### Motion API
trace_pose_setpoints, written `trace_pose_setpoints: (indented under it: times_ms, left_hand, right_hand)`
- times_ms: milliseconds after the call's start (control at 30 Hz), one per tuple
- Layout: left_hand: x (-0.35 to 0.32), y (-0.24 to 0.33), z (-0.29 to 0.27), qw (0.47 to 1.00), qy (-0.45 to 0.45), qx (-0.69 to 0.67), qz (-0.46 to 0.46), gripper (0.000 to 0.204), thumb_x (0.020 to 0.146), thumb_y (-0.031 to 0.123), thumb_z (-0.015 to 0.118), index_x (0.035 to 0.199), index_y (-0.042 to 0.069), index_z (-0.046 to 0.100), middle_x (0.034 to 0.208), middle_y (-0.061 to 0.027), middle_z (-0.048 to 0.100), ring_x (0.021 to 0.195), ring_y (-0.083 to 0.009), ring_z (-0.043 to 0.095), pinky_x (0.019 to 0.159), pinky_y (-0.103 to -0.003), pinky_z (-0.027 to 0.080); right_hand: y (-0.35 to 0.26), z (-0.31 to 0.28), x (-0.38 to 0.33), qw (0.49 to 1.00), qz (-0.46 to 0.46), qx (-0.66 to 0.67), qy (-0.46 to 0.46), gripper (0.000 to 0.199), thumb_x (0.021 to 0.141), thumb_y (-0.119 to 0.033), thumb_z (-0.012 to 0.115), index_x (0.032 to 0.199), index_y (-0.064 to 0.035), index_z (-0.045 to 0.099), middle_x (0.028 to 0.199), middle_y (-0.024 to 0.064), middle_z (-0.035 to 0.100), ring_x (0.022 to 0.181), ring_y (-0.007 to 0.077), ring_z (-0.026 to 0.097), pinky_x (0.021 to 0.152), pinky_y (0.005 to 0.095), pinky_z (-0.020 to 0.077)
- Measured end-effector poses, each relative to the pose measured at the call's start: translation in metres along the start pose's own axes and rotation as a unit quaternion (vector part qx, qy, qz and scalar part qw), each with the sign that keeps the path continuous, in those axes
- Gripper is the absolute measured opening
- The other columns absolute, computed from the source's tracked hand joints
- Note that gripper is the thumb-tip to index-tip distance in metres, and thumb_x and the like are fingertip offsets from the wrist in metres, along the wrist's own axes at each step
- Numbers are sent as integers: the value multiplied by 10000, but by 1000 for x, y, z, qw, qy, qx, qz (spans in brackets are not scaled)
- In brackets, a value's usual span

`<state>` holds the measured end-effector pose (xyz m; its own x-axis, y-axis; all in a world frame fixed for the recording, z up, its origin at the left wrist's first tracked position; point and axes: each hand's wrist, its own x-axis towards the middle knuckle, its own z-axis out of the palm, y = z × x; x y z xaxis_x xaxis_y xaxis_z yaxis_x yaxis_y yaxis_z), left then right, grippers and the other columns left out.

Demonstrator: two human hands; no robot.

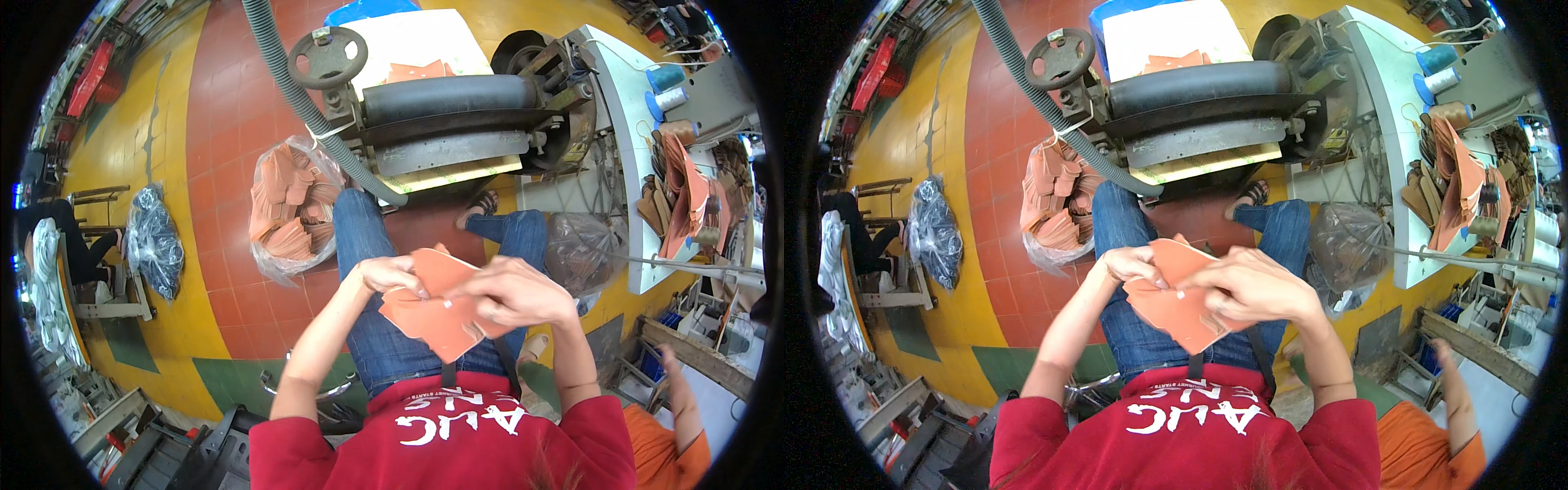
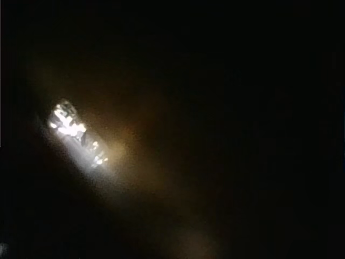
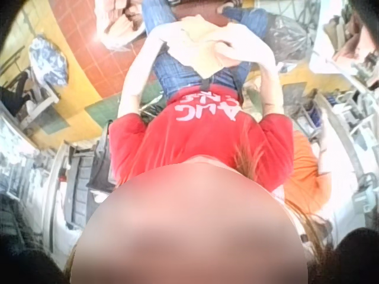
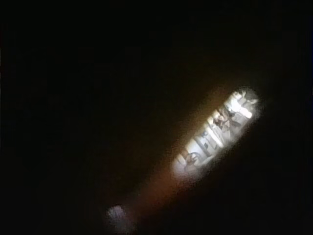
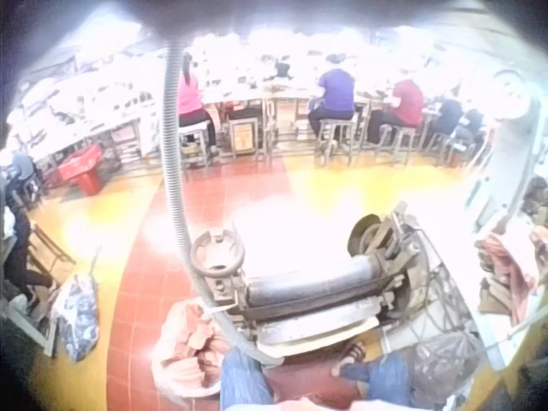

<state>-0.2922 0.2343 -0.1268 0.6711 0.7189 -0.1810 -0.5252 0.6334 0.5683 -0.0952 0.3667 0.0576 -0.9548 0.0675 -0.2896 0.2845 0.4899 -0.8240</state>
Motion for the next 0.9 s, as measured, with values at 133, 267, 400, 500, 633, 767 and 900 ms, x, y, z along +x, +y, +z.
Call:
trace_pose_setpoints:
  times_ms: [133, 267, 400, 500, 633, 767, 900]
  left_hand:
    - [14, 5, 2, 982, -100, -132, -86, 434, 818, 105, 500, 1229, -36, 493, 1174, -139, 591, 1013, -169, 606, 862, -293, 505]
    - [16, 4, 12, 873, -266, -408, 0, 451, 895, 270, 443, 1245, -13, 479, 1236, -174, 564, 1084, -227, 591, 907, -354, 498]
    - [5, -4, 36, 862, -1, -503, -59, 784, 881, 642, 414, 1353, 17, 370, 1323, -162, 496, 1177, -252, 523, 959, -389, 459]
    - [-2, -14, 57, 866, -19, -491, 94, 982, 773, 782, 411, 1391, 23, 328, 1380, -166, 438, 1215, -284, 486, 987, -436, 430]
    - [-13, -24, 73, 835, -21, -480, 268, 1176, 671, 877, 369, 1454, 16, 204, 1475, -159, 307, 1338, -302, 343, 1088, -494, 293]
    - [-21, -26, 71, 871, 24, -345, 347, 1303, 548, 931, 409, 1477, 60, 138, 1512, -139, 227, 1377, -290, 269, 1108, -493, 252]
    - [-31, -26, 68, 907, 377, 62, 178, 1072, 714, 634, 682, 1466, 66, 171, 1483, -111, 287, 1332, -261, 351, 1070, -424, 346]
  right_hand:
    - [13, 21, 11, 994, 5, -36, 107, 526, 723, -143, 713, 1228, -118, 569, 1070, 150, 582, 919, 253, 582, 863, 361, 452]
    - [43, 55, -4, 943, 125, 256, 171, 943, 650, -318, 849, 1400, -52, 343, 1392, 118, 377, 1179, 210, 480, 980, 327, 409]
    - [63, 103, -24, 756, 168, 614, 154, 579, 779, -93, 749, 1270, 28, 465, 1162, 87, 587, 1068, 150, 560, 917, 289, 467]
    - [67, 118, -25, 645, 211, 685, 265, 467, 805, -82, 722, 1212, 7, 512, 1102, 87, 620, 998, 138, 598, 867, 286, 502]
    - [57, 104, -8, 632, 116, 662, 384, 385, 821, -79, 702, 1158, -1, 533, 1069, 81, 628, 962, 143, 613, 855, 292, 509]
    - [37, 81, 7, 705, 58, 571, 416, 353, 792, -48, 725, 1093, -14, 543, 1024, 62, 632, 933, 125, 611, 850, 285, 508]
    - [20, 79, 29, 692, 99, 542, 466, 392, 773, -68, 756, 1072, -7, 510, 1019, 83, 632, 929, 124, 611, 832, 272, 512]
